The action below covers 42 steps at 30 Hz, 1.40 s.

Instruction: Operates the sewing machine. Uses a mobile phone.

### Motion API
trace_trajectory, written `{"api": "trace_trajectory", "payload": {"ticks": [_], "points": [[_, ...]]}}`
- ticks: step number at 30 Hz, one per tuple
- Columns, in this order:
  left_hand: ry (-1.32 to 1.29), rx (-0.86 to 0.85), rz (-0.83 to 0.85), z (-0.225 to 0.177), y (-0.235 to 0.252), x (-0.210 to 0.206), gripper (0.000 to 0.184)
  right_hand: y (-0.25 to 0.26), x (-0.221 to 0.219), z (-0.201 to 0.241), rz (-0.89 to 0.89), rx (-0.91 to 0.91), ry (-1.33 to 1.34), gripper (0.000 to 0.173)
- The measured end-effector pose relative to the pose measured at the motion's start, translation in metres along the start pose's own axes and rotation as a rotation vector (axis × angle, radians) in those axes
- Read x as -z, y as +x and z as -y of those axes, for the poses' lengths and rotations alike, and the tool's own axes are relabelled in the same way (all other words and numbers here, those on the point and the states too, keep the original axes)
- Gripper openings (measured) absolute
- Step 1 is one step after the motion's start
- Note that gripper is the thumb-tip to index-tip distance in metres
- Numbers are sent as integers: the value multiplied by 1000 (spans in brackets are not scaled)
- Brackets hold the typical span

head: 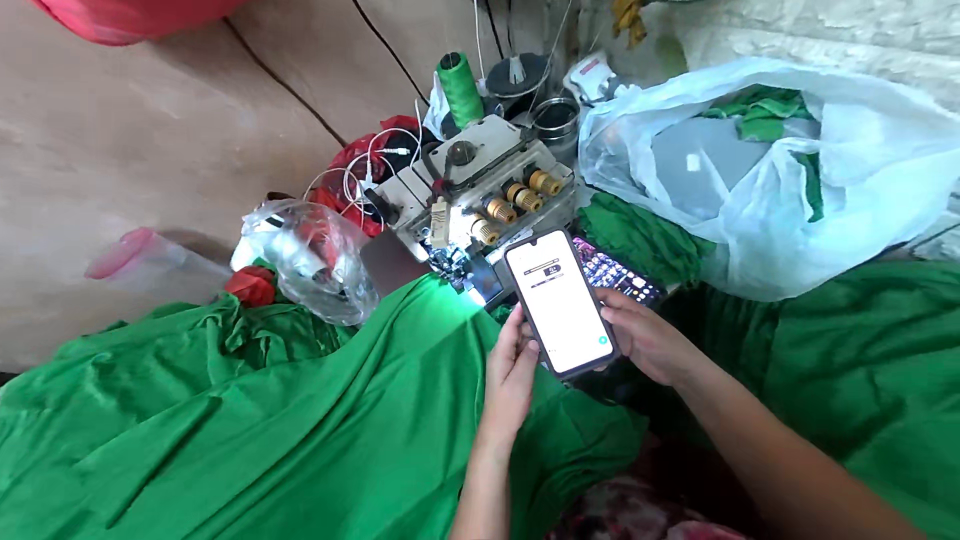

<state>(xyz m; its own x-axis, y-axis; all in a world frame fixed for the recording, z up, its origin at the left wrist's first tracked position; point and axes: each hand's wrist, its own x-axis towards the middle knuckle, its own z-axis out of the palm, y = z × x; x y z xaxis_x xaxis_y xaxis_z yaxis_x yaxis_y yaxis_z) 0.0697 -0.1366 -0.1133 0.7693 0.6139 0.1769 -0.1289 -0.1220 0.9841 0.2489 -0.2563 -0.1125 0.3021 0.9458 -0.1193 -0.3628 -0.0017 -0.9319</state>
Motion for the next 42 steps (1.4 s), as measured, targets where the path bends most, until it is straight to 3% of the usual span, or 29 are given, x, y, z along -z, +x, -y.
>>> {"api": "trace_trajectory", "payload": {"ticks": [9,26,37,42], "points": [[-196,29,11,27,12,-3,50,4,1,-5,-61,-58,13,41],[-230,-54,-58,47,12,-4,39,10,-3,-12,-134,-30,-288,42],[-194,-51,-52,50,12,-4,40,7,2,-11,-49,-5,-475,44],[-192,-65,-61,50,12,-3,37,8,2,-16,0,73,-524,54]]}}
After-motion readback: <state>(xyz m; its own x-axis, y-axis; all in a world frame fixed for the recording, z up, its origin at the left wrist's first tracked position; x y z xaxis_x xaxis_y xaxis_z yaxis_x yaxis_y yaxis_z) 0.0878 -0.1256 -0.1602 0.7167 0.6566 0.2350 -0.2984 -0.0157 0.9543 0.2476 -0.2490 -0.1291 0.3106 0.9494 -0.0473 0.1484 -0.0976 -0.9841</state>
